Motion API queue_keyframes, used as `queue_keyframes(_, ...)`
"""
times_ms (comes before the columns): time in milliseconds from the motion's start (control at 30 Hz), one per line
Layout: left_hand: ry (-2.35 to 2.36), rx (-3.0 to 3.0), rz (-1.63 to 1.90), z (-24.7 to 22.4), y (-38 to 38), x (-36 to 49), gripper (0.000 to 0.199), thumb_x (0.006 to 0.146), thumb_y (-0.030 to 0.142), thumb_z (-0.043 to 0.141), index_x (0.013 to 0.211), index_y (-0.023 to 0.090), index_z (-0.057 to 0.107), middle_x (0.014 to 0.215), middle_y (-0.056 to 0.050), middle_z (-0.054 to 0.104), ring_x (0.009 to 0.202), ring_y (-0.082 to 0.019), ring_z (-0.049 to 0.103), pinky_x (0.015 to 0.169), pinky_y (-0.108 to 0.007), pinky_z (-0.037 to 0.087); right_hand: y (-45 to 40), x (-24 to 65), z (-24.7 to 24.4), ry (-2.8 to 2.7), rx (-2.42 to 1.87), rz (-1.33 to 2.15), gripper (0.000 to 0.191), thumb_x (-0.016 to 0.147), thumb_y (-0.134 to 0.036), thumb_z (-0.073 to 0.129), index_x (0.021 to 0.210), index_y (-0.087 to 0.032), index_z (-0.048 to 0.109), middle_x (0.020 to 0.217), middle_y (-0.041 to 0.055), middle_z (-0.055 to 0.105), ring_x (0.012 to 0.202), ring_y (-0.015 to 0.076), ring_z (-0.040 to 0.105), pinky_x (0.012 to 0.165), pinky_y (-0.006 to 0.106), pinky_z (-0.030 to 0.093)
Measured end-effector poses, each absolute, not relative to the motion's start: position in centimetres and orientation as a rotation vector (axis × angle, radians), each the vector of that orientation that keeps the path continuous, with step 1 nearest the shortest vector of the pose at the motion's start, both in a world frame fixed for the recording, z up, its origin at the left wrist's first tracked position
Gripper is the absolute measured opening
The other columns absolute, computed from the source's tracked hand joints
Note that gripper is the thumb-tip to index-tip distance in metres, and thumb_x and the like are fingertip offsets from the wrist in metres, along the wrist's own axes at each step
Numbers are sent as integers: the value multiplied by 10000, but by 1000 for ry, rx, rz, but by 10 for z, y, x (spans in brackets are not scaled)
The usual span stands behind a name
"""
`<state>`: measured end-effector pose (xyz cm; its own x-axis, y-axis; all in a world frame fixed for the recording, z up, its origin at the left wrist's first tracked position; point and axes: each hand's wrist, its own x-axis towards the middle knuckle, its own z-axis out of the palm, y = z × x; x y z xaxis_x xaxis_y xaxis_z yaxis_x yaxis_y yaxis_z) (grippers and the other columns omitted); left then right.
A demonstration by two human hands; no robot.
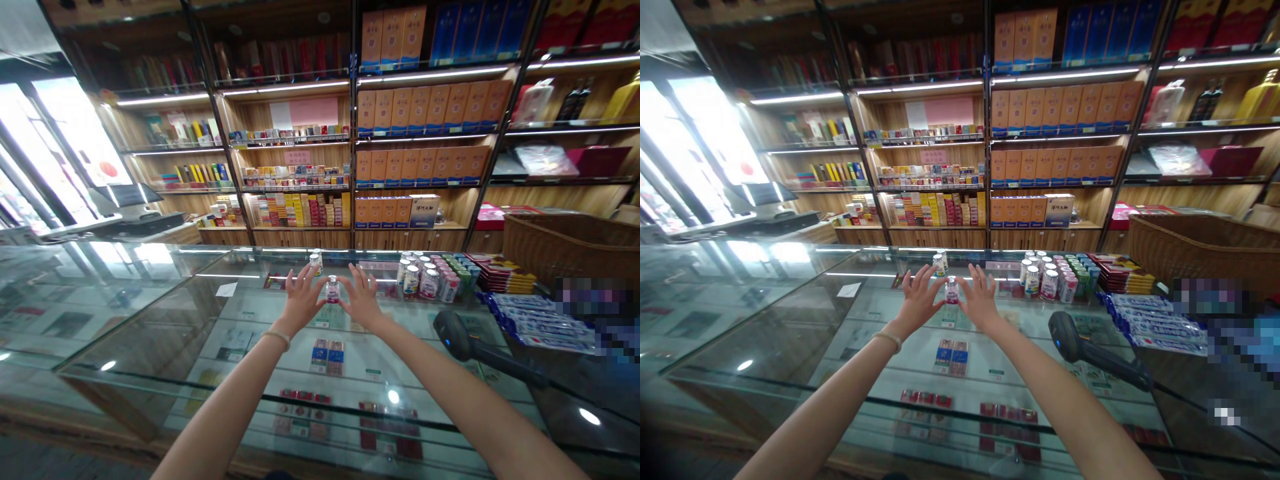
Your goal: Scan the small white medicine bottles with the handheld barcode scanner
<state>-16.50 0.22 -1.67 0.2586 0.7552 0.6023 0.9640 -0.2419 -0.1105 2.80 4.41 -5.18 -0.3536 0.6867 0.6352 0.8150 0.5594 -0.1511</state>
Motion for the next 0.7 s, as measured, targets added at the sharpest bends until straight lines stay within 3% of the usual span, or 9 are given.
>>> queue_keyframes(500, -1627, -1991, -658, -24, 58, -174, 619, 792, 272, 759, 1375, 363, 572, 1651, -95, 354, 1542, -330, 264, 1251, -615, 47, 93, 1, -53, -2061, -1327, -205, 632, 848, -230, 686, 1436, -325, 475, 1669, 153, 254, 1538, 341, 199, 1173, 627, 187)
queue_keyframes(700, -1660, -1937, -650, -27, 77, -173, 610, 811, 248, 728, 1384, 374, 562, 1661, -86, 337, 1558, -315, 219, 1246, -630, 36, 116, -9, -55, -2023, -1319, -220, 582, 867, -207, 647, 1412, -338, 491, 1671, 142, 258, 1531, 348, 209, 1162, 654, 185)
